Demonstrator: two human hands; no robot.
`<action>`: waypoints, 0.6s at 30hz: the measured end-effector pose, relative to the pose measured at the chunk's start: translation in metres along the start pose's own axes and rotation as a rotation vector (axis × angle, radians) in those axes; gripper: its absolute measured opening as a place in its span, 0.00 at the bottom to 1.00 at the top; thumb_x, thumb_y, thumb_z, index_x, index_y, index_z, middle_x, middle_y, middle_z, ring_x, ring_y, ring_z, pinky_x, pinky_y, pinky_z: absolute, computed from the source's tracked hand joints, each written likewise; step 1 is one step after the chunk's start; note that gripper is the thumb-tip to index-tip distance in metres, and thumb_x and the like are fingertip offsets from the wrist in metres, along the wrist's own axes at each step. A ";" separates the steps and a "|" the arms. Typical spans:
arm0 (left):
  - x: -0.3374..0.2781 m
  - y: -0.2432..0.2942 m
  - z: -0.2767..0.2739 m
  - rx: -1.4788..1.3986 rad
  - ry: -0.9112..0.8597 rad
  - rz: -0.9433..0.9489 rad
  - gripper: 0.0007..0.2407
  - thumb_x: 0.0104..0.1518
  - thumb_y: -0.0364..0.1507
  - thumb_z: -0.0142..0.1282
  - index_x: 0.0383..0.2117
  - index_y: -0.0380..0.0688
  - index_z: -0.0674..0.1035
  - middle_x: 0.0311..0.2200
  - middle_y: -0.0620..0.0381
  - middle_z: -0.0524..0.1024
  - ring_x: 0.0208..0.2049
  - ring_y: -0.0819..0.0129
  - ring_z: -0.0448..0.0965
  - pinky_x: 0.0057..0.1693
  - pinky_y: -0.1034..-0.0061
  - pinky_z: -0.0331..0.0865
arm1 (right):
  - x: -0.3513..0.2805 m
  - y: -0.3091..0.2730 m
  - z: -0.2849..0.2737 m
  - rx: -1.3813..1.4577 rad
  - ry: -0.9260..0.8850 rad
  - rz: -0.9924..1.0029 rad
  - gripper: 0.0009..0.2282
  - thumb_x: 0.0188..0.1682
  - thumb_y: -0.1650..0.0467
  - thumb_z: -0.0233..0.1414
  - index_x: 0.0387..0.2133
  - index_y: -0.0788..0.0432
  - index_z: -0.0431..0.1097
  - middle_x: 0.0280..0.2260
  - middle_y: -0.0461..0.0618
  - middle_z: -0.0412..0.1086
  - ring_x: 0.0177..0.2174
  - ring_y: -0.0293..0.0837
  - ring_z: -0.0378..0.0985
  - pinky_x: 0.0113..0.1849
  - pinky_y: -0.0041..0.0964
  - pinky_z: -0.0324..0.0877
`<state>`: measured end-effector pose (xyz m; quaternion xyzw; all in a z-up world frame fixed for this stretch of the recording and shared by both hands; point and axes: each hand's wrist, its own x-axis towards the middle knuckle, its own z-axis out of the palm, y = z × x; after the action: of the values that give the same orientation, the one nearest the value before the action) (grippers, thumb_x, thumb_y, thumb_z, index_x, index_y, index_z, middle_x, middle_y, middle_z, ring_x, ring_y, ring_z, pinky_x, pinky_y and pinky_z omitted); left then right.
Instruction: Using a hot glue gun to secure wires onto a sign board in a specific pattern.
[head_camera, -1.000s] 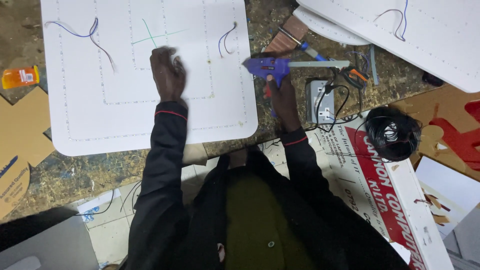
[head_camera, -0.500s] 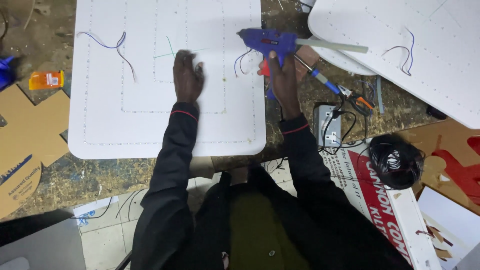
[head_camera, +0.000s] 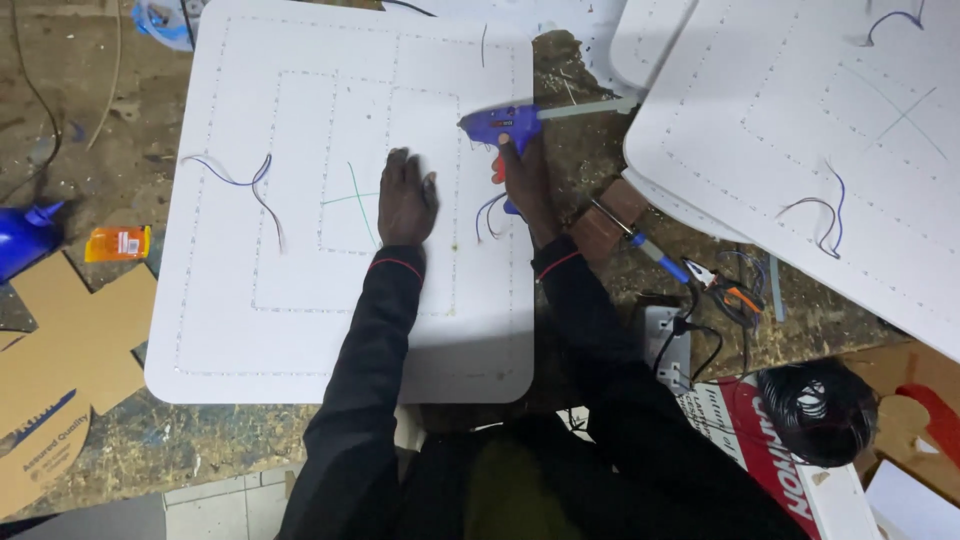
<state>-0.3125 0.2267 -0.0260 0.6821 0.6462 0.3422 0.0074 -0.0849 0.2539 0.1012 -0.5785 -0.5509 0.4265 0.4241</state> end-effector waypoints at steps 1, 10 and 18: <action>-0.001 0.001 0.000 0.002 -0.002 -0.001 0.20 0.79 0.40 0.47 0.63 0.32 0.77 0.64 0.34 0.71 0.73 0.35 0.67 0.77 0.51 0.62 | 0.003 0.006 0.000 0.001 -0.001 0.003 0.18 0.64 0.55 0.48 0.42 0.57 0.73 0.28 0.51 0.83 0.26 0.42 0.89 0.31 0.35 0.78; -0.001 0.004 -0.006 0.002 0.011 0.002 0.21 0.78 0.40 0.49 0.62 0.32 0.78 0.65 0.35 0.71 0.72 0.36 0.69 0.77 0.52 0.63 | 0.011 0.026 0.005 0.003 -0.040 -0.026 0.17 0.66 0.54 0.47 0.50 0.54 0.65 0.32 0.49 0.82 0.29 0.41 0.89 0.37 0.37 0.80; -0.003 -0.001 -0.003 0.014 0.046 0.032 0.21 0.78 0.40 0.48 0.63 0.33 0.77 0.64 0.36 0.71 0.71 0.36 0.70 0.75 0.52 0.65 | 0.013 0.031 0.017 0.103 -0.084 -0.003 0.17 0.65 0.55 0.49 0.51 0.57 0.66 0.30 0.51 0.82 0.28 0.42 0.89 0.29 0.33 0.78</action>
<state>-0.3143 0.2229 -0.0252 0.6845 0.6376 0.3531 -0.0178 -0.0925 0.2665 0.0658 -0.5369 -0.5465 0.4774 0.4304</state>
